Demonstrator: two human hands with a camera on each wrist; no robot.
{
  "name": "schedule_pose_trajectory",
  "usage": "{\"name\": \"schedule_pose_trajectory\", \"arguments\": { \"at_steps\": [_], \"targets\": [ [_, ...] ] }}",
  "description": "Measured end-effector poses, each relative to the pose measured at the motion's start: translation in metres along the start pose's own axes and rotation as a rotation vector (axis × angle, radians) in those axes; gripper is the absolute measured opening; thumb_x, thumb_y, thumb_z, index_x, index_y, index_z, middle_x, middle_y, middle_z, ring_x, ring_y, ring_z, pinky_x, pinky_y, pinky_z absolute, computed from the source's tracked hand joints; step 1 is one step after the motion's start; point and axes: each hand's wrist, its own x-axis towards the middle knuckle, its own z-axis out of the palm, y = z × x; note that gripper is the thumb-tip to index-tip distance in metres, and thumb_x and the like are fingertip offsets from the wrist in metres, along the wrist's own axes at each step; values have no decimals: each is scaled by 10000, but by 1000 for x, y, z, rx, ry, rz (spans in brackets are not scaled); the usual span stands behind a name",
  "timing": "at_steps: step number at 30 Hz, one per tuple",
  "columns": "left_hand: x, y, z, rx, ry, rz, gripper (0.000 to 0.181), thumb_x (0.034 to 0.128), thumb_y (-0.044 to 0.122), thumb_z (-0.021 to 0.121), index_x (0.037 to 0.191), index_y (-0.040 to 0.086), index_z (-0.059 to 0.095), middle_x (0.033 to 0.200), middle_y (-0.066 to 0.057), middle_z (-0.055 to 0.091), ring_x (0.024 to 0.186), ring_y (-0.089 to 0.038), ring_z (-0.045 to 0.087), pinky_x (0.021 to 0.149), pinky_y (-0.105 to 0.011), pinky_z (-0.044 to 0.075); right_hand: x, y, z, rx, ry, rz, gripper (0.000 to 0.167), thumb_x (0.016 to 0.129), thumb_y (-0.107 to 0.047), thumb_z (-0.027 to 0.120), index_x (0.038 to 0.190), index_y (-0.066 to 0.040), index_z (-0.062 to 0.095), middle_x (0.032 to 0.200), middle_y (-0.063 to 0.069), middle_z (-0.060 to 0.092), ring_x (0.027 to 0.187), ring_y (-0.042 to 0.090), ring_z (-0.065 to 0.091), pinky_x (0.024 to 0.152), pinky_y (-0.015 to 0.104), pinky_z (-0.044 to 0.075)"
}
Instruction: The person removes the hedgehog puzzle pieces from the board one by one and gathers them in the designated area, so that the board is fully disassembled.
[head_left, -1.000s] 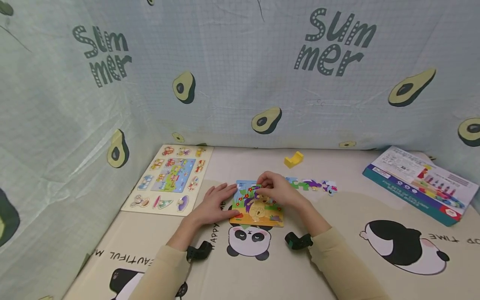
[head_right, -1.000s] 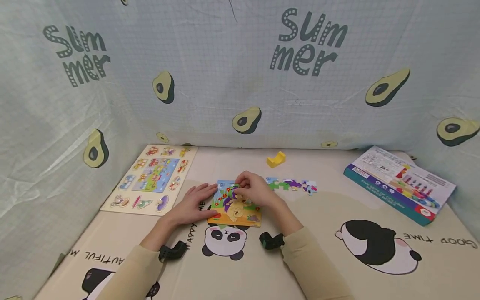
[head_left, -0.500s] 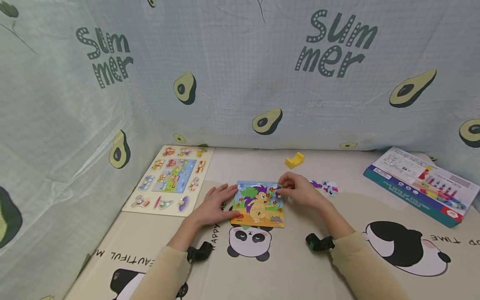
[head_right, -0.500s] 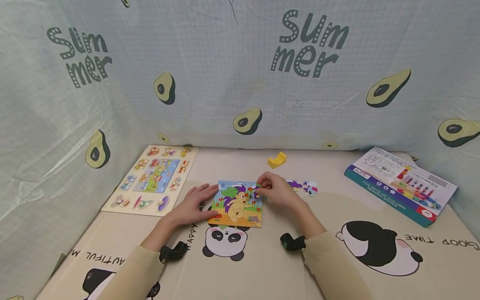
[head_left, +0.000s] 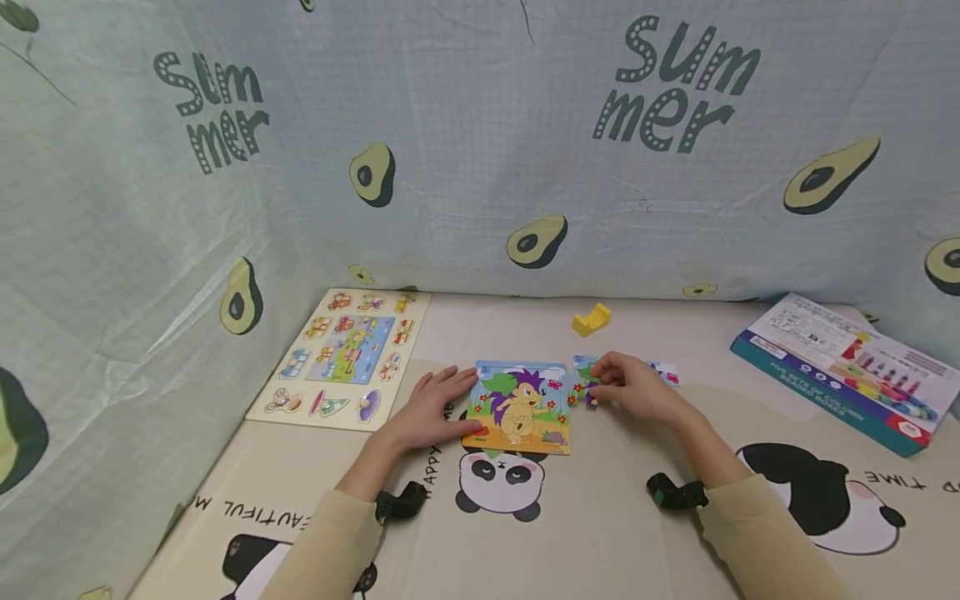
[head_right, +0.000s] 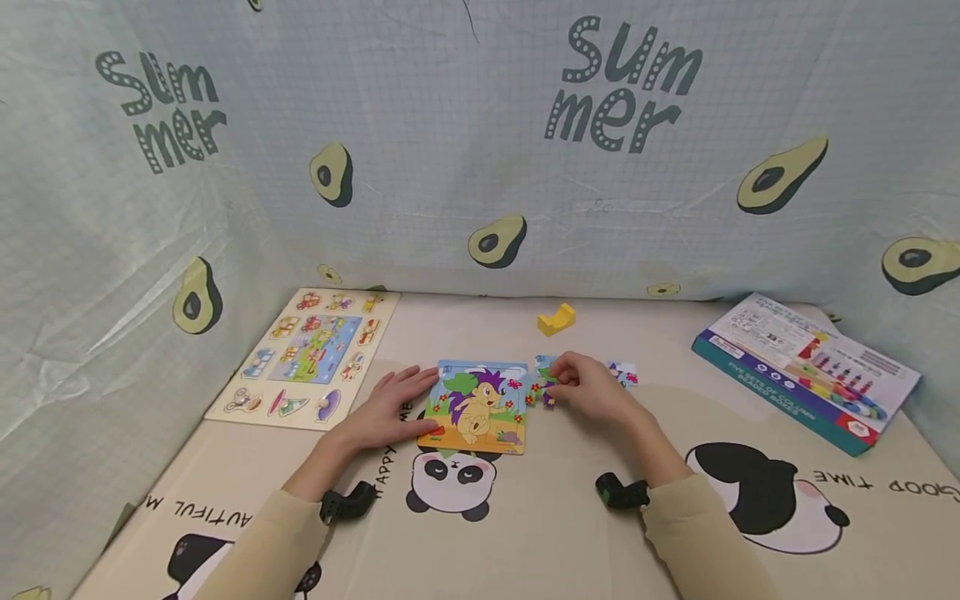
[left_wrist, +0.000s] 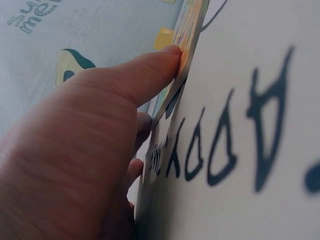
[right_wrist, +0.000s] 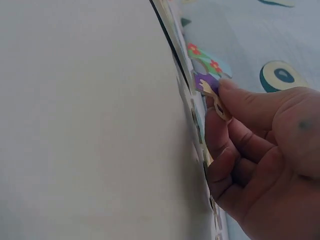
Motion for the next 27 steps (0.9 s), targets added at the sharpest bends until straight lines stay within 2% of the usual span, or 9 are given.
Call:
{"name": "schedule_pose_trajectory", "arguments": {
  "at_steps": [8,23,27],
  "targets": [
    [0,1,-1,-4,-3,-2,831,889,497,701,1558,103,405,1591,-46,390,1511,-313,191,1212,-528,44,-4,3,-2,-29,-28,-16,133,956,-57,684,1054,-20,603,889,56,590,826,222,531,710,296,468],
    [0,1,0,10,-3,-6,833,891,504,704,1560,110,404,1586,-74,395,1507,-322,202,1206,-548,58,-5,9,-1,-93,19,-84,138,941,-90,718,1041,-27,647,897,25,607,848,204,549,729,287,487],
    [0,1,0,4,1,-1,828,890,492,710,1555,100,411,1583,-83,398,1505,-326,206,1205,-554,59,-5,10,-1,-101,25,-79,133,943,-84,712,1047,-22,656,897,22,612,845,204,550,727,287,488]
  ]
}}
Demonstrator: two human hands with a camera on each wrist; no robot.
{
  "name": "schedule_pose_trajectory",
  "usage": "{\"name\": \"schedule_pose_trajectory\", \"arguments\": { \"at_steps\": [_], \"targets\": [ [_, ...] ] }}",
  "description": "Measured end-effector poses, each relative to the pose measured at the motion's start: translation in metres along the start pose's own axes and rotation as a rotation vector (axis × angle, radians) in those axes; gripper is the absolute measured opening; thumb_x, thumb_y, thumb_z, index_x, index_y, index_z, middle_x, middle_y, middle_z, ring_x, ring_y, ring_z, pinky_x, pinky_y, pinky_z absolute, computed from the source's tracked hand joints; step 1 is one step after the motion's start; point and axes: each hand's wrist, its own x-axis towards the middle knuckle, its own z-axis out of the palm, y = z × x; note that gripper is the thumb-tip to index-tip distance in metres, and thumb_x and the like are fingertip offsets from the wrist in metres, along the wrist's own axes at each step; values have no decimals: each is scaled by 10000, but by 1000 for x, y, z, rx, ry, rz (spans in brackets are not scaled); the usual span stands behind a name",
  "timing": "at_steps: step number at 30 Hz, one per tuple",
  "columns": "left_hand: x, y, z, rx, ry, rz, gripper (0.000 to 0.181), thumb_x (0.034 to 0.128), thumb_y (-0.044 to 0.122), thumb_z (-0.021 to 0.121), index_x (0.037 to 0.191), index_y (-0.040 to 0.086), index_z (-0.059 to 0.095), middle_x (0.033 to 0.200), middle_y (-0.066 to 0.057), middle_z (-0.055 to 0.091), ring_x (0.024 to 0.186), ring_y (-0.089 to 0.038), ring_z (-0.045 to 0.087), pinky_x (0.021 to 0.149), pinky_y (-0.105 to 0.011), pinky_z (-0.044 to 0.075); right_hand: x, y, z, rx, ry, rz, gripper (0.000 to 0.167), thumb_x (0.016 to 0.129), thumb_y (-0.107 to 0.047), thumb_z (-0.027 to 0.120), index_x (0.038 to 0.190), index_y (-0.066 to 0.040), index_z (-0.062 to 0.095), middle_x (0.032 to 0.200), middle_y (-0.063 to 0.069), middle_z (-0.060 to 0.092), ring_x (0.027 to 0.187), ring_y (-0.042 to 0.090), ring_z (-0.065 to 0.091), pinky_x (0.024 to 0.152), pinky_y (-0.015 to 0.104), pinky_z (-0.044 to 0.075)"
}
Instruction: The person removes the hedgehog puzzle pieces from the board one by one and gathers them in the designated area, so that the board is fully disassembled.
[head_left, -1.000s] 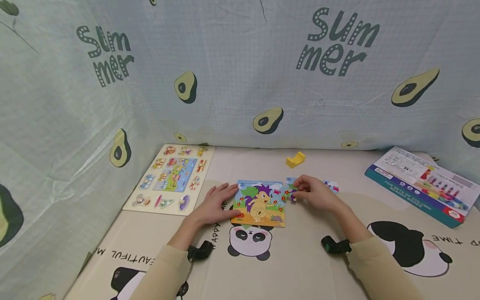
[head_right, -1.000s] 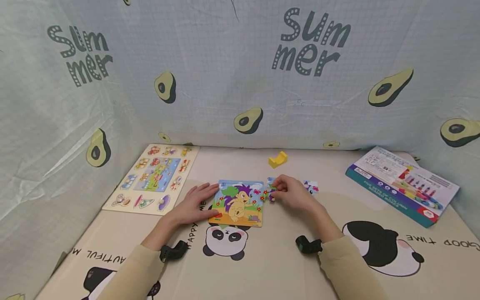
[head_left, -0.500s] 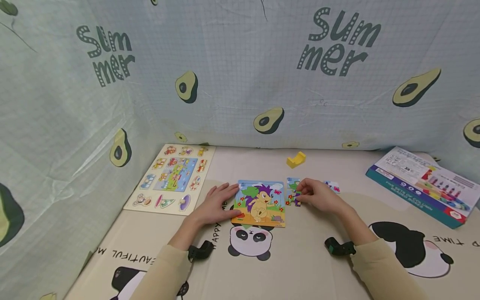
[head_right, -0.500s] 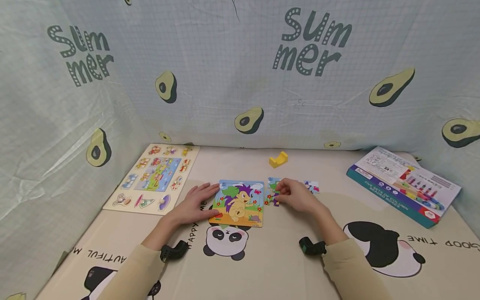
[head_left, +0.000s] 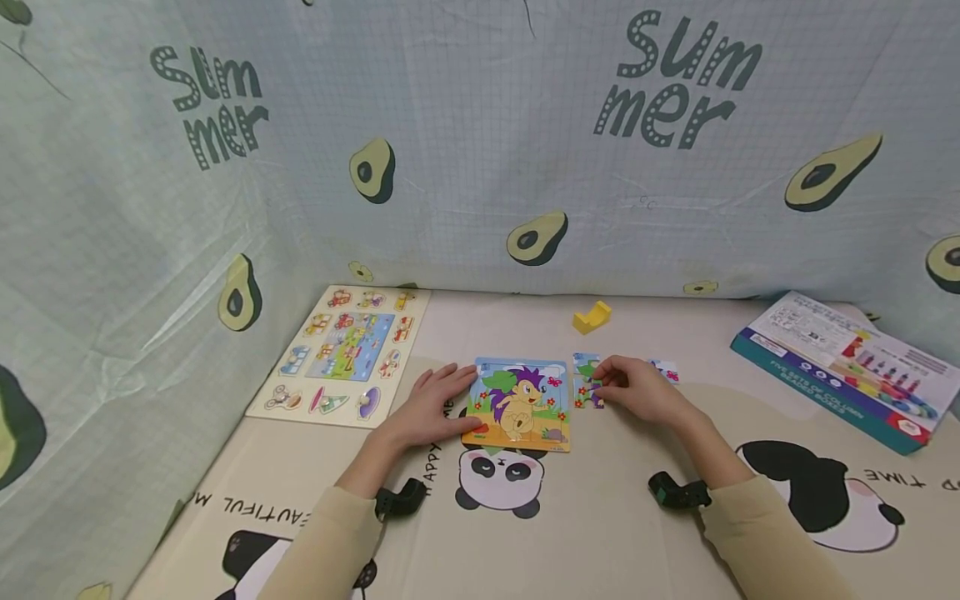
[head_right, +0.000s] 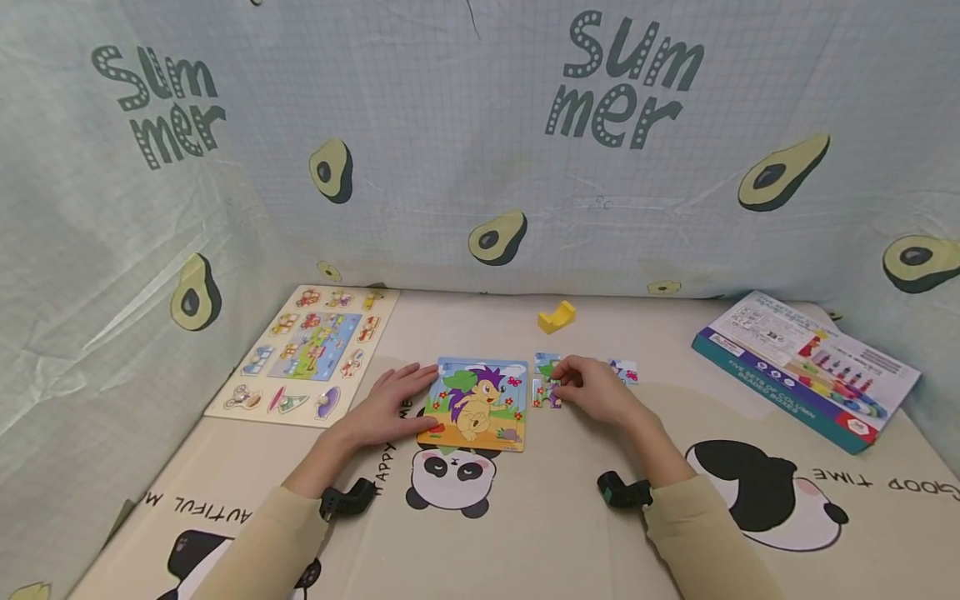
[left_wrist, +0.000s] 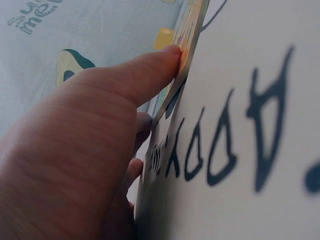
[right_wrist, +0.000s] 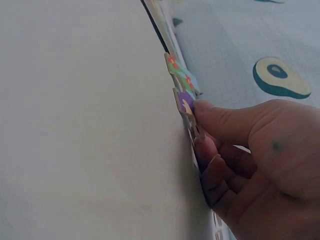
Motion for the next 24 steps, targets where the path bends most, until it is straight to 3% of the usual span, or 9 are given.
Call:
{"name": "schedule_pose_trajectory", "arguments": {
  "at_steps": [11,17,24],
  "targets": [
    [-1,1,-1,-7,0,1,827,891,489,704,1555,94,409,1585,-83,395,1505,-325,206,1205,-551,51,-2,-2,-3,0,-20,42,228,918,-107,752,1101,-7,661,968,52,627,890,220,552,779,341,500],
    [0,1,0,-6,-1,-2,826,892,488,702,1554,91,409,1585,-85,395,1505,-324,206,1206,-549,50,-6,-1,-6,-33,-58,14,351,871,-132,806,1155,19,663,1045,78,619,947,240,546,838,389,503],
    [0,1,0,4,-5,-4,826,893,492,699,1556,95,407,1586,-84,393,1507,-320,202,1211,-532,46,-6,-1,-6,-90,-70,-3,319,884,-133,793,1147,6,676,1046,73,582,947,237,530,825,387,504]
  ]
}}
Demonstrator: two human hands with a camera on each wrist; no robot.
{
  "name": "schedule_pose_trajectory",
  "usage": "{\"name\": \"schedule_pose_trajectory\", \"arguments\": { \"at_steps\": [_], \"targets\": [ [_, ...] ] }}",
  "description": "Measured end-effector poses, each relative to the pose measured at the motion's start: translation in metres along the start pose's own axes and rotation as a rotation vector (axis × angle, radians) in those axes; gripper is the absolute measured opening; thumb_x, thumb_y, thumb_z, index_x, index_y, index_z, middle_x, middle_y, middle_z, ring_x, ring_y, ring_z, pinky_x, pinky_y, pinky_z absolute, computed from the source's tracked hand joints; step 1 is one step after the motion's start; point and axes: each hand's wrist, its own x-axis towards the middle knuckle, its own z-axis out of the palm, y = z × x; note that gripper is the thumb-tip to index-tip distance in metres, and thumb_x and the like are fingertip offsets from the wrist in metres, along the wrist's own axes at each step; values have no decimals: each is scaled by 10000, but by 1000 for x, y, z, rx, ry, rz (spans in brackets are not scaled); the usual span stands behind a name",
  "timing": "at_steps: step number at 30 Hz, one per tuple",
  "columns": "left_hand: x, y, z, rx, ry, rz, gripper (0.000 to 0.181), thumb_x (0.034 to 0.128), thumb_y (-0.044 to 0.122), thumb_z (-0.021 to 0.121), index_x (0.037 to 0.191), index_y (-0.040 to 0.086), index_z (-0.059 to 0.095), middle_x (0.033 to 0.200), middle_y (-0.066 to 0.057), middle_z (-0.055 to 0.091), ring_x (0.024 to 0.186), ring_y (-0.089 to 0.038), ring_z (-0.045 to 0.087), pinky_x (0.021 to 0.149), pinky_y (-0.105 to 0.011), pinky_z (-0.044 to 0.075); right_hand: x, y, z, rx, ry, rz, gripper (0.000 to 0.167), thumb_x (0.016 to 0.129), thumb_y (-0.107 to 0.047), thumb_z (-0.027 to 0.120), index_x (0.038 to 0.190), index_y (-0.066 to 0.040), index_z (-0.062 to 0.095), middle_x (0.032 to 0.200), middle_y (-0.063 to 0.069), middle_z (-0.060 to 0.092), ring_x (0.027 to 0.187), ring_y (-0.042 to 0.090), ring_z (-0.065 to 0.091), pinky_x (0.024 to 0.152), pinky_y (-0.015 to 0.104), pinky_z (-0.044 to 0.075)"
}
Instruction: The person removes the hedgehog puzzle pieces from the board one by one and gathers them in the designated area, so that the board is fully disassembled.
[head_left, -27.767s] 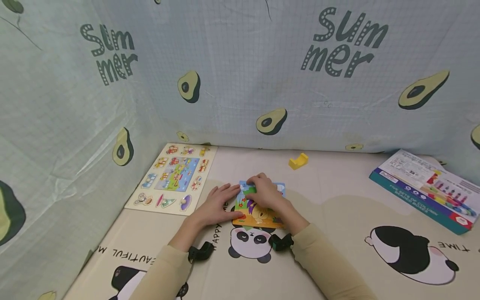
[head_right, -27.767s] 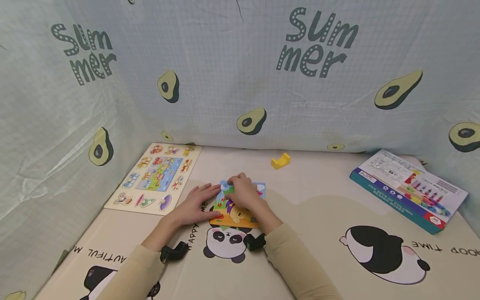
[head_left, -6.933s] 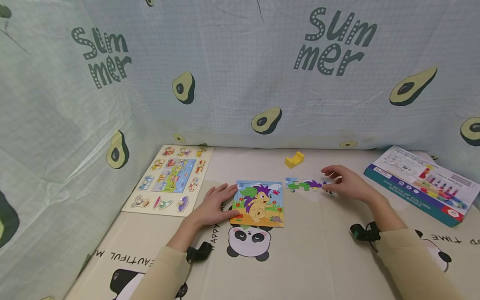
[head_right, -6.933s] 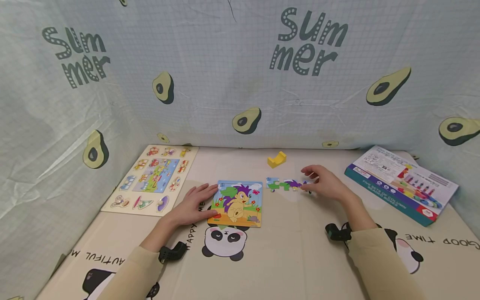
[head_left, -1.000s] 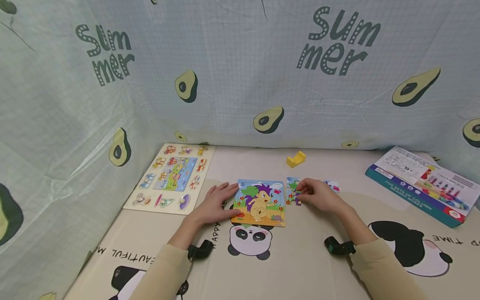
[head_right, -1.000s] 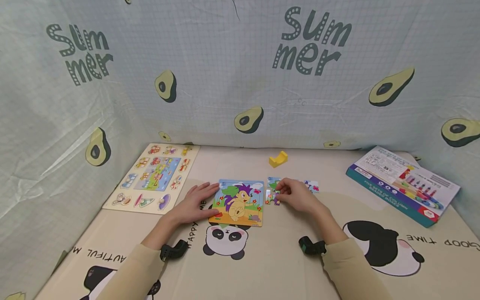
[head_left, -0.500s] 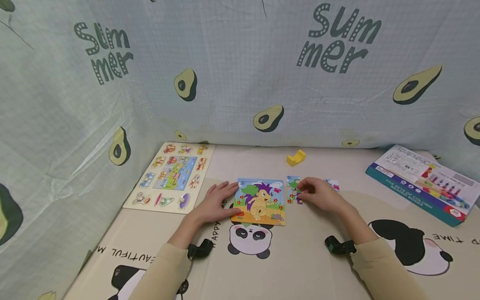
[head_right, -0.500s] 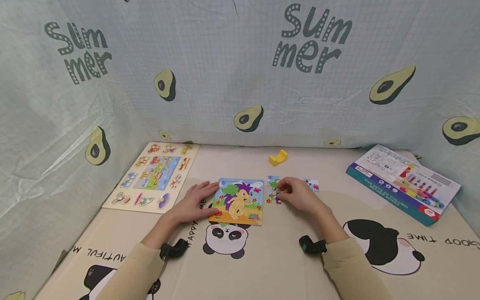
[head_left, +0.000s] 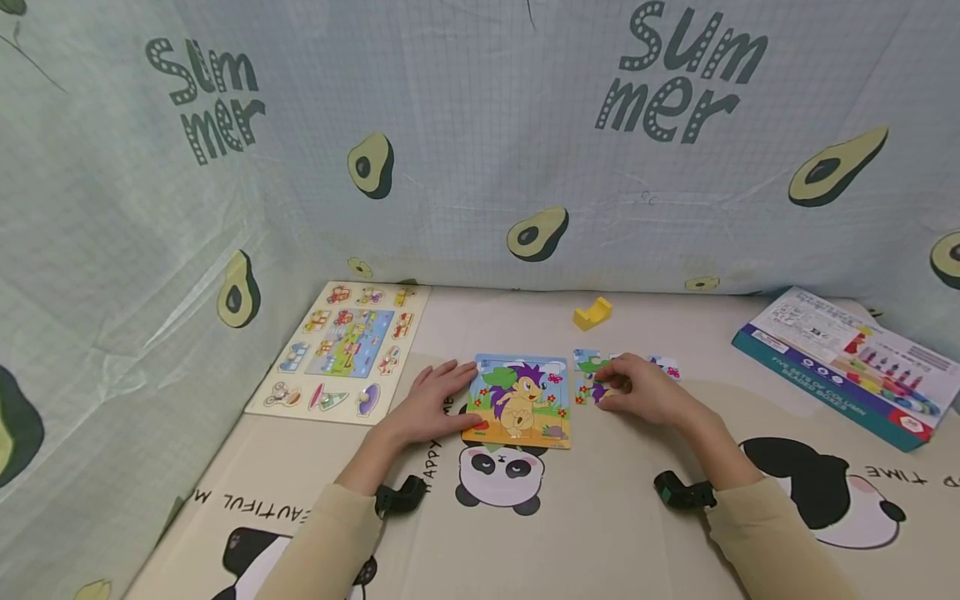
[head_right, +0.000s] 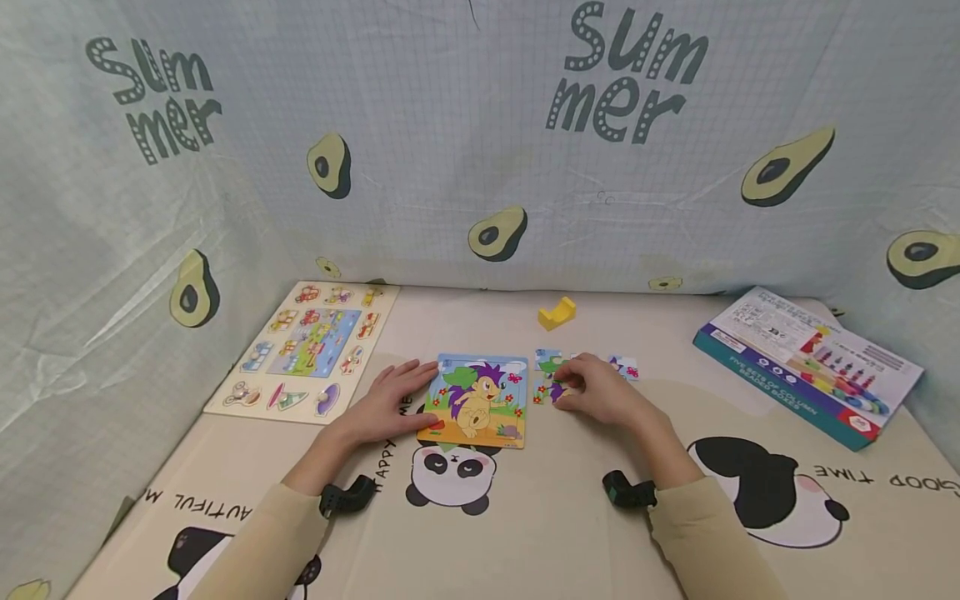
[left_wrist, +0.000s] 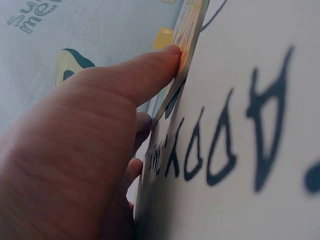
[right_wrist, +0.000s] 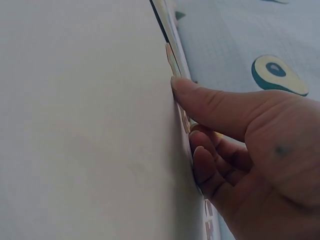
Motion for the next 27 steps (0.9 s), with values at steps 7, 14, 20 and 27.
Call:
{"name": "schedule_pose_trajectory", "arguments": {
  "at_steps": [7,14,20,27],
  "targets": [
    [0,1,-1,-1,0,4,830,894,496,697,1557,93,404,1585,-87,394,1506,-326,204,1210,-536,46,0,-1,0,0,1,2,305,890,-130,785,1144,1,681,1062,78,584,960,243,535,838,394,507],
    [0,1,-1,-2,-4,5,826,894,494,696,1554,89,409,1583,-89,398,1506,-328,202,1209,-540,47,-1,-1,0,-2,3,10,303,890,-141,788,1136,-2,678,1065,79,581,969,245,538,850,399,511],
    [0,0,-1,2,-3,7,824,894,492,696,1554,90,409,1582,-92,399,1505,-329,204,1207,-548,53,-1,-1,0,3,6,9,299,888,-130,786,1130,5,674,1058,83,576,964,249,532,843,400,509],
    [0,1,-1,-2,-3,2,824,893,485,700,1554,90,408,1583,-94,396,1505,-330,205,1207,-549,52,-1,0,1,-9,11,-12,289,886,-119,782,1122,8,674,1047,82,578,956,244,537,841,408,507]
  ]
}}
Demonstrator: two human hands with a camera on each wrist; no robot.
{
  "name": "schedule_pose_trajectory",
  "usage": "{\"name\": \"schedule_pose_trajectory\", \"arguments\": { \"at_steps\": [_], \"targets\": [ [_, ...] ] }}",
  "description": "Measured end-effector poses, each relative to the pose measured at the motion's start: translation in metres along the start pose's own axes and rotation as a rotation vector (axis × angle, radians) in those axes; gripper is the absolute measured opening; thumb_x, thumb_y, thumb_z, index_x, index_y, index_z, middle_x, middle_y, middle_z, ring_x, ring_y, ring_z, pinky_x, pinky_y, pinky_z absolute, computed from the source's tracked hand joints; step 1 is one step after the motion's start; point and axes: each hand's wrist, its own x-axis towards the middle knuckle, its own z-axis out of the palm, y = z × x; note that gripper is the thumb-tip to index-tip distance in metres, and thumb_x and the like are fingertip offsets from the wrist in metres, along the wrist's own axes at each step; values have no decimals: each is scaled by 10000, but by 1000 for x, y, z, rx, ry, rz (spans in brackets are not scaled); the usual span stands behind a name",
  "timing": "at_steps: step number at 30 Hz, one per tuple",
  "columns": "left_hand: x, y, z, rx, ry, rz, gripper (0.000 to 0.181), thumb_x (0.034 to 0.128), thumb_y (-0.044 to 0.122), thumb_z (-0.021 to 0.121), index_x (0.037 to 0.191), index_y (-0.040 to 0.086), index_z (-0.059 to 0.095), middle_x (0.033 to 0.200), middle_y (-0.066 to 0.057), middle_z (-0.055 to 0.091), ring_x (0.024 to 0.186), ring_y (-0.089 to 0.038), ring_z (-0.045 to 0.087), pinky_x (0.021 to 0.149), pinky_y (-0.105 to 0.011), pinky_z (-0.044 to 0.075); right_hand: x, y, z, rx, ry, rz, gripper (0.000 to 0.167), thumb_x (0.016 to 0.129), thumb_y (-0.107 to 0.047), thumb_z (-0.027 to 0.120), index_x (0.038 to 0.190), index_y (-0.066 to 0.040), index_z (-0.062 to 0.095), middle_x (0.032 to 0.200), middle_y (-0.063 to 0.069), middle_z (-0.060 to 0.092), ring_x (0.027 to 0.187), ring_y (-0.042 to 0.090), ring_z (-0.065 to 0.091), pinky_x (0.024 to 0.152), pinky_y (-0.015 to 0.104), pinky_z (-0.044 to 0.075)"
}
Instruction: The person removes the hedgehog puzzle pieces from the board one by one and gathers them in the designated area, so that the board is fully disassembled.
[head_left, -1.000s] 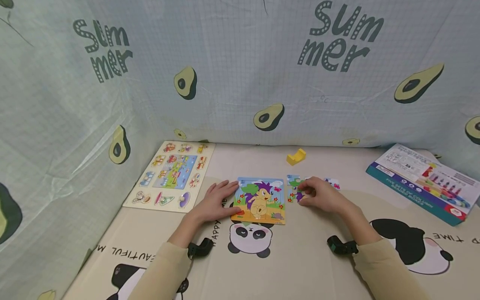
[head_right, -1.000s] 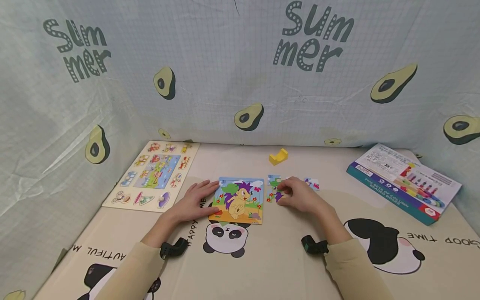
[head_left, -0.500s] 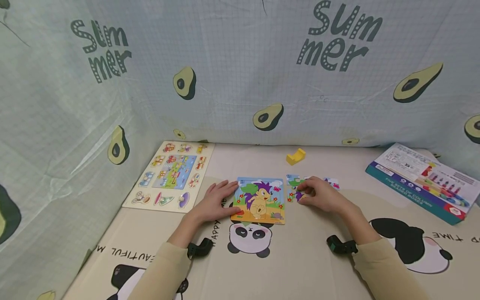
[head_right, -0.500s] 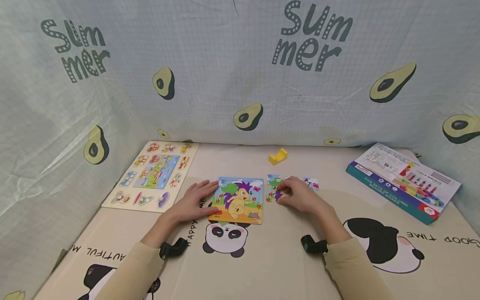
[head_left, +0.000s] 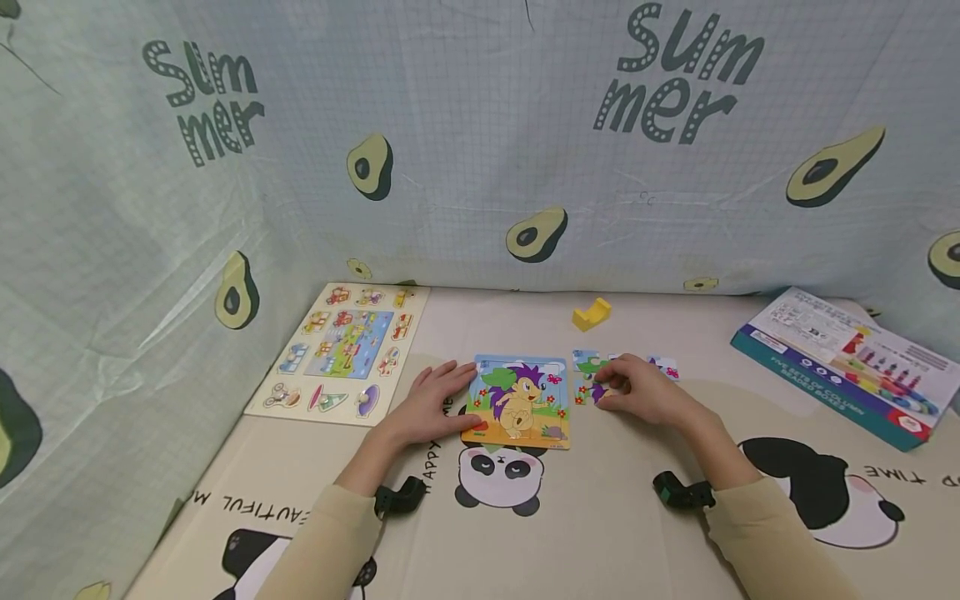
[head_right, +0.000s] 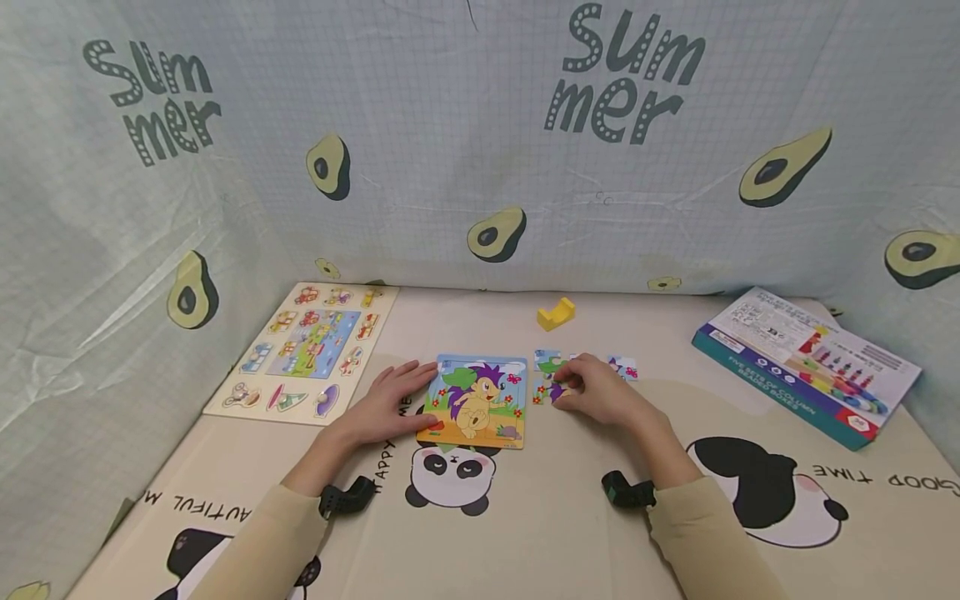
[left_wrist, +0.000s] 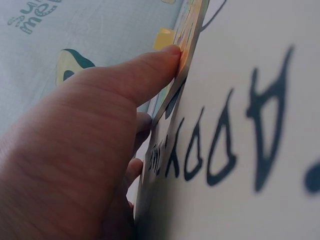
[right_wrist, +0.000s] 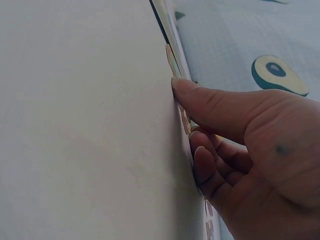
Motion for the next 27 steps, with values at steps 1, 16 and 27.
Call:
{"name": "schedule_pose_trajectory", "arguments": {
  "at_steps": [1,16,27],
  "targets": [
    [0,0,0,0,0,-1,824,893,486,701,1554,90,408,1584,-93,395,1505,-329,206,1207,-548,51,0,0,0,0,0,-1,292,887,-123,782,1124,8,674,1050,83,579,958,244,539,843,409,507],
    [-1,-1,-2,-8,8,-1,827,892,496,700,1554,95,410,1584,-87,396,1504,-329,206,1206,-551,54,6,-9,-5,101,2,-12,416,896,-164,789,1231,26,633,1154,121,624,1015,280,575,879,409,522],
    [0,-1,-1,-2,5,-1,830,890,505,706,1558,112,409,1586,-73,395,1509,-323,196,1204,-555,58,22,-32,3,163,-19,-53,479,905,-168,779,1310,17,603,1209,148,624,1008,268,590,802,330,552]
  ]
}}
